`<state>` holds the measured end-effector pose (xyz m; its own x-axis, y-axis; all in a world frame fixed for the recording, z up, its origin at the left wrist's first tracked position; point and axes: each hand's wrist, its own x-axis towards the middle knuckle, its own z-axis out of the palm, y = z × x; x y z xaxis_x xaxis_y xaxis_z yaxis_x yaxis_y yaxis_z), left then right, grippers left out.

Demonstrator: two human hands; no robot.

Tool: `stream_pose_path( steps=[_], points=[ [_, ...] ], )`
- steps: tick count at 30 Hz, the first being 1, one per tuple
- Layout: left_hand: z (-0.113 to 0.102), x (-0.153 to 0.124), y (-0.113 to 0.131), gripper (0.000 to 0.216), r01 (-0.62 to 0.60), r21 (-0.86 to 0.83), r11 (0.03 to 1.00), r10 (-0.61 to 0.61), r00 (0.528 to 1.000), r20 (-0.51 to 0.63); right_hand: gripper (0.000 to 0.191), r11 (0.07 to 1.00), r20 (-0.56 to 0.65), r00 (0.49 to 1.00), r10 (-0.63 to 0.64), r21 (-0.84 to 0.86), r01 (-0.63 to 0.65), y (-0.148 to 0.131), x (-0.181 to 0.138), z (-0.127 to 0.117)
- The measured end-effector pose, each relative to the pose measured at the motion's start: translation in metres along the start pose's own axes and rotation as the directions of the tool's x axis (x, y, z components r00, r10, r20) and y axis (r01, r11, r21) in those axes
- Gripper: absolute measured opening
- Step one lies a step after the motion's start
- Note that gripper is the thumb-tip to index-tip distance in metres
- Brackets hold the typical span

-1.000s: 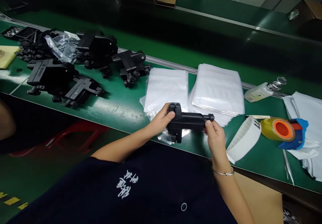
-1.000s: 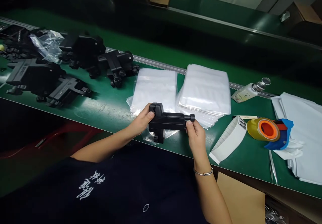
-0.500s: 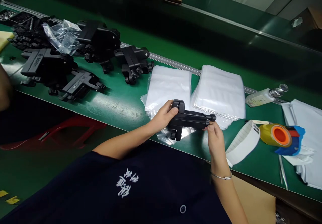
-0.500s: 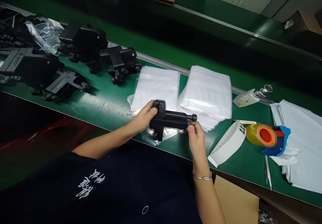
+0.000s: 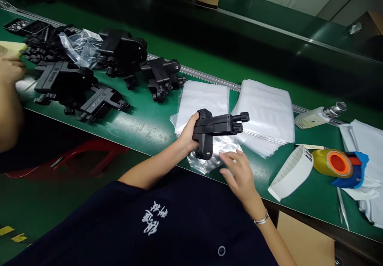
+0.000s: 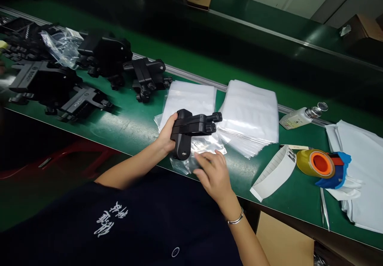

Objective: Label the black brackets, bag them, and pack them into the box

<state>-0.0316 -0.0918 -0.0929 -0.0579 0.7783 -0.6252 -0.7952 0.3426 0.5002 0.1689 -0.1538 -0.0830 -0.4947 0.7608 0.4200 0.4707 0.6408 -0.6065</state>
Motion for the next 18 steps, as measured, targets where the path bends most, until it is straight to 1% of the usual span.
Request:
stream_pose_path(
  steps=[1,2,4,5,6,7,8,9,10,11,12,13,15,16,17,18],
  points=[
    [0.002,0.000,0.002,0.035,0.026,-0.030,0.999,-0.026,1.000,0.002,0.034,0.995,0.028,0.997,-0.078,-0.061,0.080,-0.003,-0.001,0.003],
    [0.004,-0.001,0.004,0.036,0.047,-0.044,0.998,-0.046,0.999,0.011,0.035,0.986,0.042,0.991,-0.126,-0.104,0.130,-0.005,-0.002,0.005],
    [0.006,-0.002,0.004,0.039,0.071,-0.042,0.997,-0.070,0.997,0.039,0.036,0.979,0.030,0.987,-0.157,-0.129,0.160,-0.007,-0.004,0.005],
    [0.006,-0.002,0.003,0.040,0.078,-0.029,0.997,-0.076,0.996,0.050,0.035,0.983,-0.002,0.989,-0.146,-0.114,0.145,-0.006,-0.004,0.002],
    [0.006,-0.002,0.001,0.041,0.074,-0.013,0.997,-0.073,0.996,0.058,0.035,0.992,-0.059,0.993,-0.100,-0.079,0.095,-0.005,-0.004,-0.001],
    [0.006,-0.003,-0.002,0.043,0.055,0.013,0.998,-0.055,0.996,0.070,0.037,1.000,-0.130,0.991,-0.018,-0.008,0.017,-0.003,-0.004,-0.005],
    [0.005,-0.005,-0.005,0.044,0.020,0.055,0.998,-0.025,0.995,0.095,0.043,0.991,-0.198,0.975,0.096,0.106,-0.076,0.000,-0.003,-0.008],
    [0.005,-0.007,-0.009,0.047,-0.030,0.114,0.993,0.014,0.990,0.140,0.051,0.951,-0.235,0.943,0.235,0.258,-0.173,0.004,-0.003,-0.012],
    [0.005,-0.010,-0.012,0.050,-0.095,0.184,0.978,0.056,0.977,0.206,0.058,0.870,-0.232,0.896,0.378,0.420,-0.258,0.009,-0.002,-0.015],
    [0.006,-0.014,-0.014,0.055,-0.168,0.258,0.951,0.088,0.951,0.295,0.061,0.757,-0.194,0.842,0.503,0.569,-0.322,0.014,-0.002,-0.017],
    [0.006,-0.018,-0.016,0.061,-0.241,0.325,0.915,0.099,0.913,0.396,0.059,0.630,-0.136,0.787,0.601,0.686,-0.363,0.020,-0.002,-0.018],
    [0.007,-0.022,-0.016,0.067,-0.303,0.375,0.876,0.085,0.863,0.499,0.052,0.507,-0.079,0.731,0.678,0.769,-0.388,0.026,-0.003,-0.018],
    [0.009,-0.028,-0.015,0.082,-0.383,0.426,0.820,-0.008,0.735,0.678,0.040,0.291,0.019,0.618,0.786,0.871,-0.396,0.036,-0.007,-0.015],
    [0.011,-0.030,-0.013,0.088,-0.405,0.440,0.802,-0.069,0.668,0.741,0.039,0.201,0.064,0.583,0.810,0.903,-0.379,0.039,-0.009,-0.013],
    [0.013,-0.031,-0.011,0.093,-0.423,0.453,0.785,-0.124,0.609,0.784,0.040,0.122,0.114,0.565,0.817,0.923,-0.364,0.041,-0.011,-0.009],
    [0.015,-0.032,-0.010,0.096,-0.447,0.467,0.763,-0.161,0.569,0.806,0.043,0.064,0.158,0.561,0.812,0.932,-0.356,0.041,-0.013,-0.006]
  ],
)
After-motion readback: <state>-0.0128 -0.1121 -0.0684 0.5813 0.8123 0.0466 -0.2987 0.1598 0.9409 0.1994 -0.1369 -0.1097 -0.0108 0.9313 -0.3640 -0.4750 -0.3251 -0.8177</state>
